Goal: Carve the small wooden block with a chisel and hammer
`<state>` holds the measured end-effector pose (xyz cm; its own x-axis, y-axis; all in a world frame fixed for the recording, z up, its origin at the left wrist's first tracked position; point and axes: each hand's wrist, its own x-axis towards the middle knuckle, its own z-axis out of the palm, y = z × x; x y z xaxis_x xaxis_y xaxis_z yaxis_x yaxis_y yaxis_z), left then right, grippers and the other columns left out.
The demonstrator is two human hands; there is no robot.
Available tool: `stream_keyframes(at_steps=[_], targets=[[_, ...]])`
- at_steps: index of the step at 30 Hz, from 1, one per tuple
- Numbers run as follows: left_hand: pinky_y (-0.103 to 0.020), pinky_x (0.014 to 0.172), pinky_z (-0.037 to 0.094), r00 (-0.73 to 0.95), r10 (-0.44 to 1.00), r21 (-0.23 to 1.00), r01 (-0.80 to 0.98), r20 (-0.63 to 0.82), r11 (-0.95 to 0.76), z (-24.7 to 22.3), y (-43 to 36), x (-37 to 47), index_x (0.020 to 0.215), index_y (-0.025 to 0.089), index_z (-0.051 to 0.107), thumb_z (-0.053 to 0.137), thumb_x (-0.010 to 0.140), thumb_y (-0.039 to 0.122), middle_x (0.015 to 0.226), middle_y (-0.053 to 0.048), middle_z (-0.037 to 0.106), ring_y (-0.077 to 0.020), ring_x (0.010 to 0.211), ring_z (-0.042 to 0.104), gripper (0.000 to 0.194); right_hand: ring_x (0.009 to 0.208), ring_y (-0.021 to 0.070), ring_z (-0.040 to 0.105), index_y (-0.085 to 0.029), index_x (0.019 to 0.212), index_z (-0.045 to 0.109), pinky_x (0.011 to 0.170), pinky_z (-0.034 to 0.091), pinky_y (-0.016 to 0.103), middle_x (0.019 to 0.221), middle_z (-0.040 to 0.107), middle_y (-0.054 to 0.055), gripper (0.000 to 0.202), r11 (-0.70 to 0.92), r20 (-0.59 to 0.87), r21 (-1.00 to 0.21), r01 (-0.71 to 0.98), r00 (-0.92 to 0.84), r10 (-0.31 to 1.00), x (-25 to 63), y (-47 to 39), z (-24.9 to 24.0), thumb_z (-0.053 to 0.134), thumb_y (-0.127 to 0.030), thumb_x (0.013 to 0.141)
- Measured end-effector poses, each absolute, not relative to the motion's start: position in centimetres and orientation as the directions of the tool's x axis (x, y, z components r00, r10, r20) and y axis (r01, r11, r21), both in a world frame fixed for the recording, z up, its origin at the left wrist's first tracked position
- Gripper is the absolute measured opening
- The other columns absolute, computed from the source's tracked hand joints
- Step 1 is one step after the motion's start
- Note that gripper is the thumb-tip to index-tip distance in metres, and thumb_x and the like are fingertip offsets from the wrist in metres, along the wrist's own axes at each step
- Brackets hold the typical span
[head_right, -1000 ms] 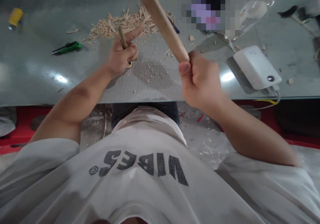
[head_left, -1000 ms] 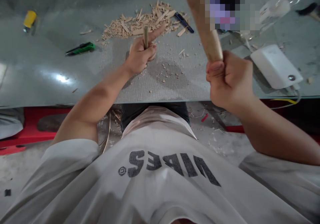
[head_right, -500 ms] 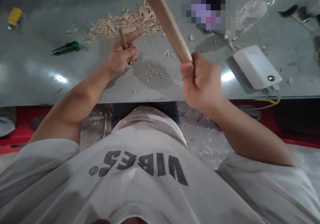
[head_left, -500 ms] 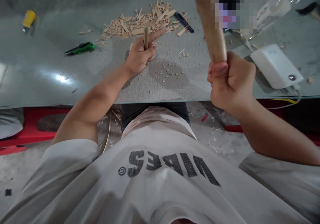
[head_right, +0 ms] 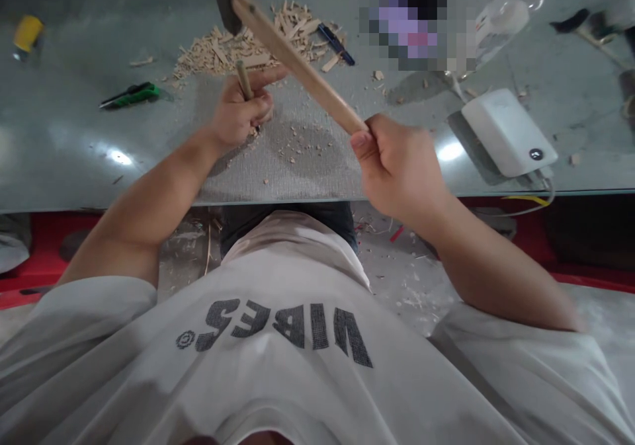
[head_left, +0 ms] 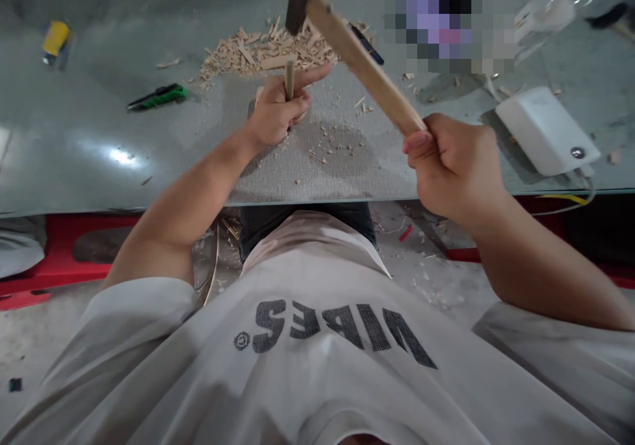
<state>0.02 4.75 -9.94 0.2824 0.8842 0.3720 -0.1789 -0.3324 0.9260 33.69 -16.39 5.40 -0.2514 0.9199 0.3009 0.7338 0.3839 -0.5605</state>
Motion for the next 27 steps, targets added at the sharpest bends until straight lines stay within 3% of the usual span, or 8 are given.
stream_keyframes(at_steps=[4, 8, 13, 18, 22, 27], targets=[[-0.046, 0.060, 0.032, 0.181, 0.918, 0.932, -0.147, 0.353, -0.330, -7.3, 2.7, 0.0, 0.138, 0.043, 0.101, 0.086, 0.089, 0.057, 0.056, 0.009, 0.018, -0.0238, 0.050, 0.025, 0.053, 0.061, 0.0273, 0.052, -0.035, 0.095, 0.059, 0.064, 0.035, 0.047, 0.073, 0.061, 0.004, 0.089, 0.380, 0.383, -0.631, 0.677, -0.154, 0.911, 33.5, -17.3, 5.9, 0.031, -0.117, 0.116], [-0.047, 0.059, 0.040, 0.086, 0.916, 0.907, -0.203, 0.392, -0.369, -5.6, 1.2, 0.2, 0.130, 0.049, 0.101, 0.088, 0.089, 0.052, 0.056, 0.008, 0.020, -0.0255, 0.050, 0.031, 0.042, 0.065, 0.0301, 0.058, -0.035, 0.093, 0.062, 0.066, 0.039, 0.049, 0.073, 0.064, 0.006, 0.090, 0.373, 0.365, -0.605, 0.703, -0.172, 0.915, 33.5, -17.3, 5.7, 0.033, -0.117, 0.116], [-0.044, 0.057, 0.032, 0.082, 0.904, 0.880, -0.280, 0.419, -0.382, -6.8, 2.5, 0.4, 0.130, 0.042, 0.099, 0.093, 0.092, 0.051, 0.055, 0.009, 0.027, -0.0209, 0.055, 0.013, 0.039, 0.065, 0.0316, 0.060, -0.035, 0.094, 0.066, 0.066, 0.040, 0.049, 0.075, 0.067, 0.007, 0.089, 0.373, 0.345, -0.600, 0.708, -0.192, 0.919, 33.6, -17.0, 5.2, 0.033, -0.114, 0.118], [-0.046, 0.058, 0.030, 0.221, 0.865, 0.880, -0.270, 0.451, -0.390, -9.8, 4.9, 0.0, 0.143, 0.042, 0.096, 0.087, 0.104, 0.058, 0.056, 0.008, 0.020, -0.0220, 0.055, 0.022, 0.043, 0.070, 0.0351, 0.066, -0.038, 0.104, 0.075, 0.068, 0.047, 0.050, 0.079, 0.070, 0.008, 0.084, 0.362, 0.330, -0.581, 0.729, -0.195, 0.924, 33.5, -17.4, 5.2, 0.033, -0.108, 0.122], [-0.044, 0.052, 0.017, 0.254, 0.790, 0.813, -0.356, 0.558, -0.460, -11.1, 6.0, -0.4, 0.146, 0.041, 0.093, 0.087, 0.109, 0.056, 0.058, 0.009, 0.012, -0.0179, 0.053, 0.009, 0.041, 0.072, 0.0350, 0.066, -0.037, 0.105, 0.077, 0.071, 0.047, 0.050, 0.082, 0.069, 0.009, 0.078, 0.354, 0.316, -0.596, 0.721, -0.196, 0.928, 33.3, -17.5, 5.1, 0.037, -0.102, 0.125], [-0.044, 0.055, 0.024, 0.268, 0.828, 0.861, -0.294, 0.492, -0.416, -10.3, 4.9, -0.5, 0.142, 0.037, 0.097, 0.096, 0.103, 0.062, 0.060, 0.009, 0.020, -0.0178, 0.056, 0.011, 0.046, 0.068, 0.0342, 0.063, -0.037, 0.101, 0.076, 0.067, 0.046, 0.051, 0.080, 0.069, 0.009, 0.082, 0.365, 0.334, -0.591, 0.719, -0.194, 0.922, 33.0, -17.3, 4.8, 0.036, -0.106, 0.122]])
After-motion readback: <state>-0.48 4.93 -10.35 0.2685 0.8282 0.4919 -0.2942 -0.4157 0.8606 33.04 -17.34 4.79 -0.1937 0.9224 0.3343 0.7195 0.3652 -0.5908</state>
